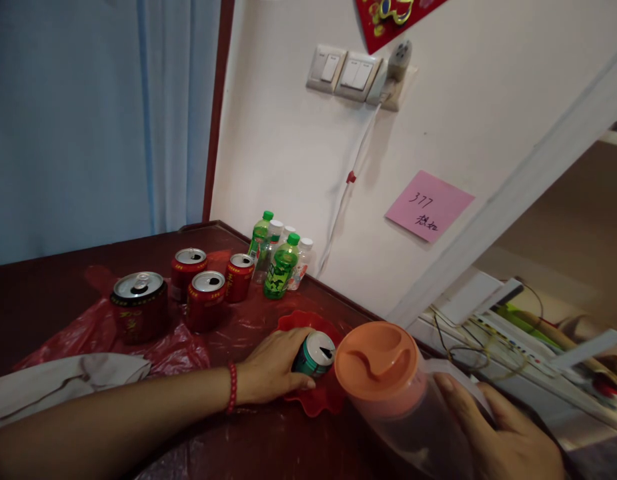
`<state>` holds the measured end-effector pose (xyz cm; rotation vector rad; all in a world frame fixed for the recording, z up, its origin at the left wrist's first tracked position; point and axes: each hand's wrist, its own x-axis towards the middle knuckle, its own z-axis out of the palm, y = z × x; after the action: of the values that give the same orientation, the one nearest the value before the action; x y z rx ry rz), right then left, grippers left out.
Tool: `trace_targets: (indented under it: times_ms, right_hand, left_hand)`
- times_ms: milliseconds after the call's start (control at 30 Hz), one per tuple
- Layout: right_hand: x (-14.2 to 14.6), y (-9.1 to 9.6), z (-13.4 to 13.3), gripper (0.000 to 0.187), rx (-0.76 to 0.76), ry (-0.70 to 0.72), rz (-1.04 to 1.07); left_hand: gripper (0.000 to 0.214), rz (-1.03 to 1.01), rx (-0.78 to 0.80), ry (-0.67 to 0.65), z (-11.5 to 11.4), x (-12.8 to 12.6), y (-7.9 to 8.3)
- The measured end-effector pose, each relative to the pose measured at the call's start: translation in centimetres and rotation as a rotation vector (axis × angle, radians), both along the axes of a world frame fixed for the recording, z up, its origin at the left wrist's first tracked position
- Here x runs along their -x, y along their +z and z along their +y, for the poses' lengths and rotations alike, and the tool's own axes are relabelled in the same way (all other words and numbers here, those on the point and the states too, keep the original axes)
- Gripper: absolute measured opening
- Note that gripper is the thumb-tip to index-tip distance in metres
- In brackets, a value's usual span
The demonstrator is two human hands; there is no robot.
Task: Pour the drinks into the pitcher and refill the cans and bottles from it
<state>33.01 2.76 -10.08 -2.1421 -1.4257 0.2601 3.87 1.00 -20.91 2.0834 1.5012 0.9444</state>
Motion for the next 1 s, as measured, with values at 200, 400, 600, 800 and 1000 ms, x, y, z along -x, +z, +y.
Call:
trace_targets:
  times_ms: [200,400,600,800,1000]
  right_hand:
    - [2.2,0.3,-1.7,0.032,-0.207,0.073,0.090]
    - [1.7,0.4,-1.4,0.033,-0.122,0.077,0.096]
    - [2.6,0.6,-2.1,0.034,-0.160,0.039,0.108]
    - [1.8,0.4,-1.6,0.033,-0.148,0.068,0.099]
    - [1.8,0.0,-1.5,0.031,-0.242,0.073,0.117]
  left_hand:
    - [0.067,0.005,0.013,-0.006,0.0,0.0,0.1]
    - [0.067,0.020,0.015,0.006,0.0,0.0,0.0]
    - [0.069,0.027,0.017,0.002,0.1,0.0,-0.1]
    - [0.069,0.024,0.019,0.005,0.0,0.0,-0.1]
    - [0.068,0.026,0.028,0.008,0.0,0.0,0.2]
